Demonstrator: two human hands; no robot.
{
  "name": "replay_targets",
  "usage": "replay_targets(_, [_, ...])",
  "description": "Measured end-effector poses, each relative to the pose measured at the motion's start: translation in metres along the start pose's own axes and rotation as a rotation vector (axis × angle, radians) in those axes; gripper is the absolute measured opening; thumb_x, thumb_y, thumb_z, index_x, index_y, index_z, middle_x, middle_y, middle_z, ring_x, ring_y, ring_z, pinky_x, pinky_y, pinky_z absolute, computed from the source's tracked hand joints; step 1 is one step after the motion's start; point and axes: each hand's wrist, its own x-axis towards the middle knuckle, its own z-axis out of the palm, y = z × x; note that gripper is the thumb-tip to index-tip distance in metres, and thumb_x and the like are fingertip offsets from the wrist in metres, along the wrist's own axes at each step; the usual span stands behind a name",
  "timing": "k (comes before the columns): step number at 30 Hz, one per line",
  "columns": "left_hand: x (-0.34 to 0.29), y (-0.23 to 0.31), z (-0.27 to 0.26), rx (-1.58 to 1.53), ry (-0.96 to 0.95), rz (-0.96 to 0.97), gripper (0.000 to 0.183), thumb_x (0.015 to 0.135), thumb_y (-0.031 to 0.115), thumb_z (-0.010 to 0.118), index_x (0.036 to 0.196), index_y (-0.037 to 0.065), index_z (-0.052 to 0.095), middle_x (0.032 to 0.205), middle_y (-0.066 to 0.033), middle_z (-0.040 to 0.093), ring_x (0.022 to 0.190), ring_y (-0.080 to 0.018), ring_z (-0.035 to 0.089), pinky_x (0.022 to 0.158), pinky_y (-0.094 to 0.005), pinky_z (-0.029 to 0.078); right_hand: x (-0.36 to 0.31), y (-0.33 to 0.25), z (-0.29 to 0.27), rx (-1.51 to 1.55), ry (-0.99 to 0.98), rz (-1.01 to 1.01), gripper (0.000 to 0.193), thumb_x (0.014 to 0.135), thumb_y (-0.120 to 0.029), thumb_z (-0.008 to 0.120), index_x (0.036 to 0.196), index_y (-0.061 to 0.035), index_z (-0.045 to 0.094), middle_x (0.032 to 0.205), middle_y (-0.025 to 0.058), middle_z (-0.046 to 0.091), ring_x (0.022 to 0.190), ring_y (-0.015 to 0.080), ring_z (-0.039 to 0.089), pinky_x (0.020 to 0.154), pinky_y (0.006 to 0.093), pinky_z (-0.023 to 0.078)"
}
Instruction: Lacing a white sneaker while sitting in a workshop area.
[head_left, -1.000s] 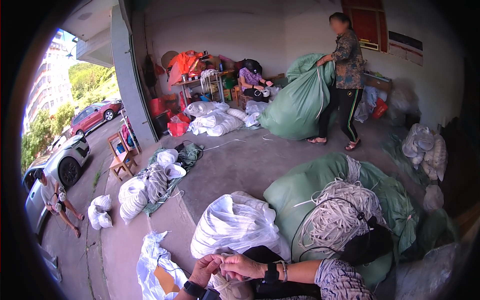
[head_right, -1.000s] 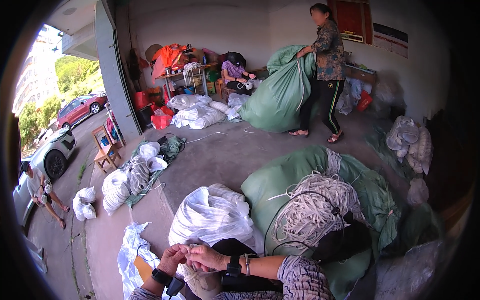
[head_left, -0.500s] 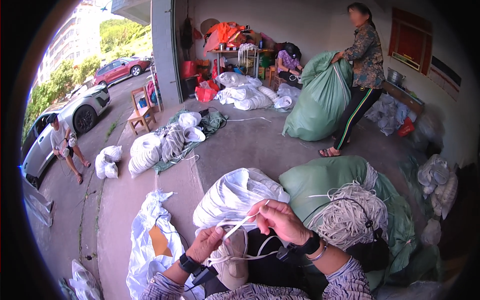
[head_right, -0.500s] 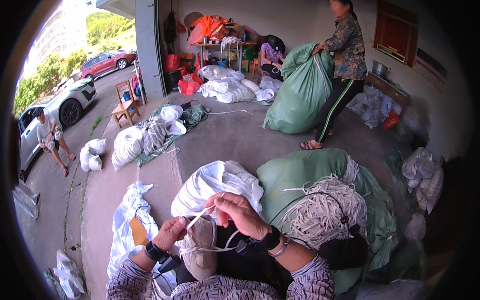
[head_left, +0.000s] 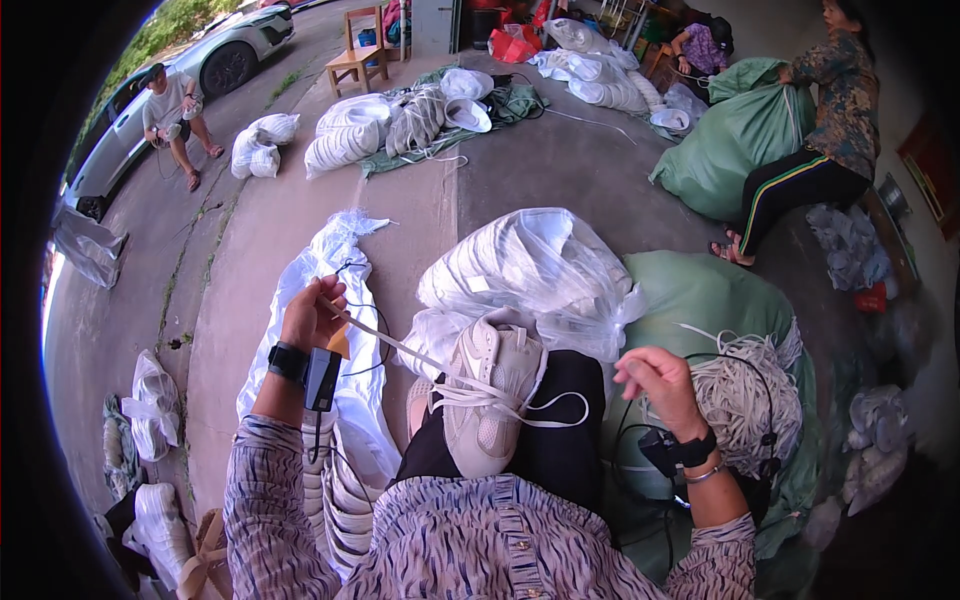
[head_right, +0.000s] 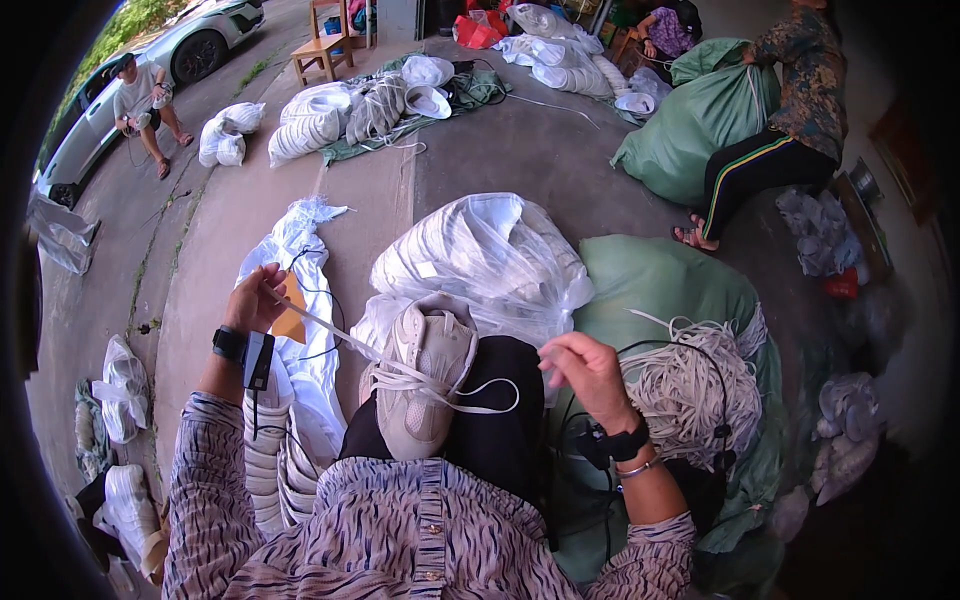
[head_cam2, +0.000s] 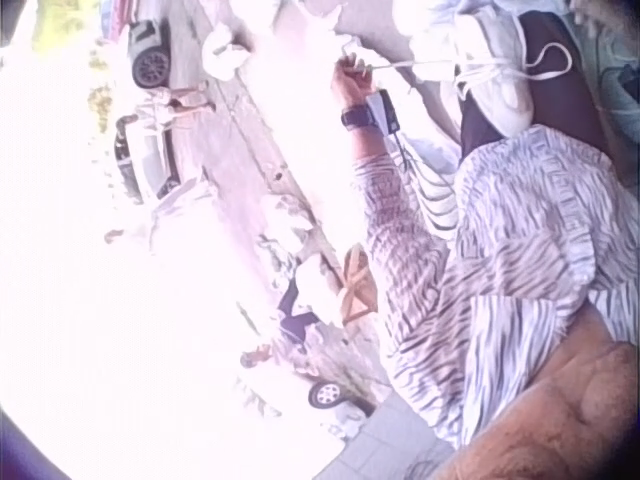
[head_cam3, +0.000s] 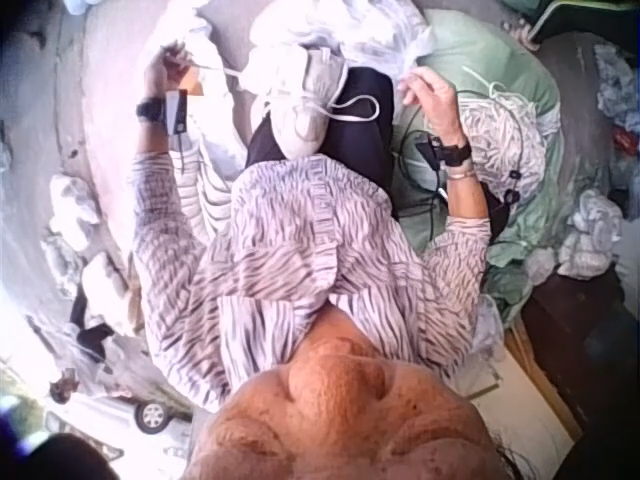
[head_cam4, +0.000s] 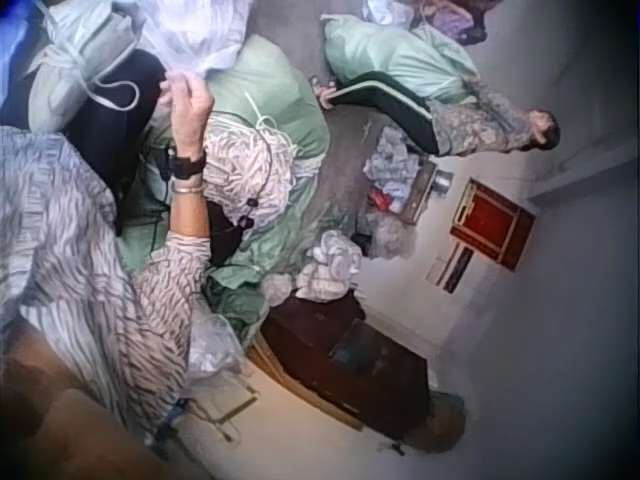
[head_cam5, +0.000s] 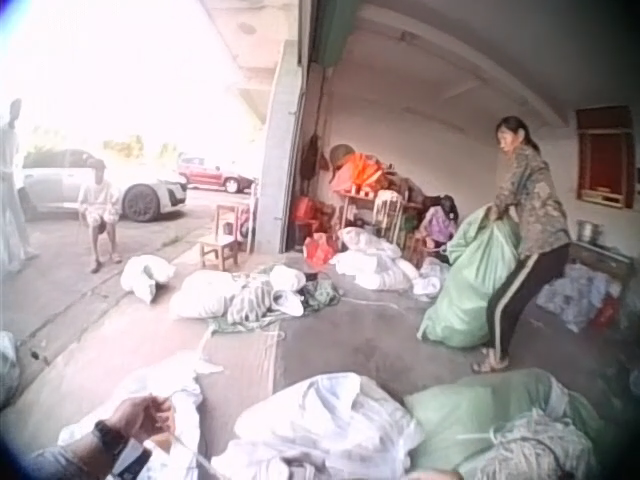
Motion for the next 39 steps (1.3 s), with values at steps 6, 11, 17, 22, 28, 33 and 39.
replay_targets(6, [-0.015, 0.028, 0.057, 0.021, -0.238, 0.093, 0.034, 0.097, 0.033, 0.035, 0.096, 0.007, 0.057, 0.081, -0.0038, 0.062, 0.071, -0.0152, 0.059, 0.071, -0.0327, 0.048, 0.029, -0.014, 0.148, -0.925, -0.378, -0.679, 0.007, 0.072, -0.005, 0.059, 0.079, -0.0027, 0.059, 0.081, 0.0130, 0.055, 0.068, 0.0260, 0.062, 0.055, 0.0317, 0.051])
replay_targets(11, [0.018, 0.033, 0.052, -0.038, -0.372, 0.151, 0.030, 0.095, 0.036, 0.041, 0.093, 0.011, 0.056, 0.080, -0.0009, 0.058, 0.069, -0.0128, 0.056, 0.069, -0.0303, 0.047, 0.041, -0.001, 0.156, -1.108, -0.330, -0.588, 0.008, 0.069, -0.002, 0.056, 0.076, 0.0000, 0.059, 0.085, 0.0152, 0.052, 0.076, 0.0268, 0.062, 0.062, 0.0335, 0.053])
replay_targets(17, [0.038, 0.026, -0.015, -0.061, -0.357, 0.120, 0.022, 0.093, 0.036, 0.047, 0.096, 0.018, 0.059, 0.082, 0.0073, 0.060, 0.065, -0.0059, 0.054, 0.064, -0.0286, 0.048, 0.055, -0.003, 0.160, -0.479, -0.367, -0.363, 0.010, 0.073, -0.004, 0.058, 0.079, 0.0034, 0.056, 0.079, 0.0227, 0.059, 0.079, 0.0351, 0.061, 0.070, 0.0392, 0.047])
replay_targets(22, [0.055, 0.008, 0.018, -0.061, -0.420, 0.065, 0.022, 0.094, 0.034, 0.045, 0.094, 0.017, 0.059, 0.075, 0.0062, 0.059, 0.057, -0.0061, 0.052, 0.059, -0.0257, 0.047, 0.042, -0.009, 0.135, -0.026, -0.346, -0.209, 0.012, 0.076, -0.009, 0.059, 0.081, 0.0007, 0.057, 0.066, 0.0131, 0.060, 0.064, 0.0224, 0.061, 0.059, 0.0335, 0.047])
replay_targets(28, [0.062, 0.034, -0.009, -0.107, -0.267, 0.074, 0.033, 0.094, 0.042, 0.042, 0.087, 0.013, 0.058, 0.065, 0.0027, 0.053, 0.051, -0.0086, 0.047, 0.054, -0.0277, 0.041, 0.024, -0.006, 0.108, -0.114, -0.486, -0.151, 0.017, 0.085, -0.017, 0.055, 0.085, -0.0010, 0.059, 0.060, 0.0029, 0.059, 0.052, 0.0095, 0.054, 0.050, 0.0251, 0.042])
replay_targets(33, [0.032, 0.035, 0.038, -0.063, -0.123, 0.131, 0.033, 0.096, 0.033, 0.038, 0.093, 0.007, 0.059, 0.071, -0.0006, 0.056, 0.057, -0.0099, 0.049, 0.064, -0.0312, 0.046, 0.023, 0.000, 0.072, -0.299, -0.120, -0.203, 0.010, 0.082, -0.014, 0.059, 0.083, -0.0037, 0.060, 0.064, 0.0092, 0.060, 0.059, 0.0218, 0.061, 0.056, 0.0304, 0.047])
replay_targets(39, [0.025, 0.040, 0.035, -0.085, -0.074, 0.130, 0.029, 0.096, 0.027, 0.039, 0.102, 0.005, 0.057, 0.073, -0.0009, 0.056, 0.056, -0.0084, 0.047, 0.055, -0.0255, 0.043, 0.029, -0.019, 0.121, -0.736, -0.286, -0.604, 0.009, 0.077, -0.012, 0.060, 0.081, -0.0043, 0.058, 0.075, 0.0115, 0.056, 0.068, 0.0274, 0.062, 0.057, 0.0362, 0.050])
